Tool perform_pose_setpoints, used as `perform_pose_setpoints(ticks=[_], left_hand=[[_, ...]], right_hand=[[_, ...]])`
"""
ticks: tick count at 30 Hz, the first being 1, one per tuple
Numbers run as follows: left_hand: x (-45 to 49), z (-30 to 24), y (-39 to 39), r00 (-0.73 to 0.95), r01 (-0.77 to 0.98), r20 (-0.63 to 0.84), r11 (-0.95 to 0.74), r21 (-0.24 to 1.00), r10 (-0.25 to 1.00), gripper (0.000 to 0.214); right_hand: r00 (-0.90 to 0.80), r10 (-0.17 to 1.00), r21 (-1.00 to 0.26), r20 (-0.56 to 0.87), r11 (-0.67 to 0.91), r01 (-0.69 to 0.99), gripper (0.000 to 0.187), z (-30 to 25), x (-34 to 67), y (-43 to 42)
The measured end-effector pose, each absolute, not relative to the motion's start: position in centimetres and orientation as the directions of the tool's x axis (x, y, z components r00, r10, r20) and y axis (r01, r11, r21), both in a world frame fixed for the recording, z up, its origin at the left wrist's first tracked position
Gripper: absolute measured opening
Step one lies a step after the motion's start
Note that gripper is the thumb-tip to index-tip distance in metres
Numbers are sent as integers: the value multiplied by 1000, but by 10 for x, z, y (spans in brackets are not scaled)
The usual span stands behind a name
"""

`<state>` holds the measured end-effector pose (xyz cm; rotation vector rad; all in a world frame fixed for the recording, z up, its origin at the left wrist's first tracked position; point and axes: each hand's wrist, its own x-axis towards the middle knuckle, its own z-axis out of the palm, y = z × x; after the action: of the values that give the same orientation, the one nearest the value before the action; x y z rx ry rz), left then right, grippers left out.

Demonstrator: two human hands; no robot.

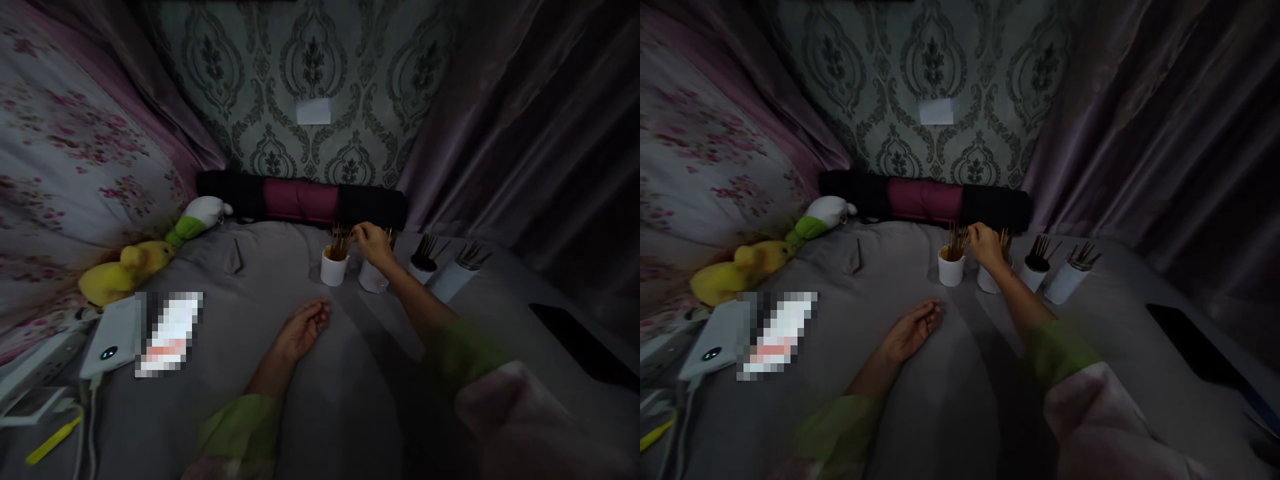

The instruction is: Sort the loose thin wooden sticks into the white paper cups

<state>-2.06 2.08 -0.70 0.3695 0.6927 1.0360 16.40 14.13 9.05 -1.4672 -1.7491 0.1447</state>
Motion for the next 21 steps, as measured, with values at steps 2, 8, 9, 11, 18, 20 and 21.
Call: perform_pose_setpoints(ticks=[2, 8, 9, 11, 18, 20, 21], left_hand=[[-21, -7, 21, 330, -654, -345, 476, 588, 879, 13], [-21, -9, 22, 331, -660, -347, 478, 580, 877, 14], [-21, -9, 22, 332, -660, -344, 477, 580, 878, 14], [-21, -9, 22, 332, -659, -340, 474, 583, 880, 13], [-20, -9, 22, 326, -663, -351, 477, 577, 878, 13], [-21, -9, 22, 320, -665, -356, 475, 576, 878, 13], [-21, -9, 22, 319, -666, -357, 476, 575, 878, 13]], right_hand=[[36, 866, -571, 499, 298, 765, 25, 88, 164, 141], [66, 868, -589, 492, 275, 760, 25, 85, 163, 144], [68, 868, -592, 491, 276, 758, 25, 85, 163, 144], [71, 869, -592, 490, 272, 758, 25, 85, 163, 145], [78, 871, -580, 486, 254, 774, 27, 84, 164, 144], [81, 870, -587, 486, 257, 768, 27, 84, 164, 144], [84, 869, -592, 488, 258, 764, 27, 84, 164, 143]])
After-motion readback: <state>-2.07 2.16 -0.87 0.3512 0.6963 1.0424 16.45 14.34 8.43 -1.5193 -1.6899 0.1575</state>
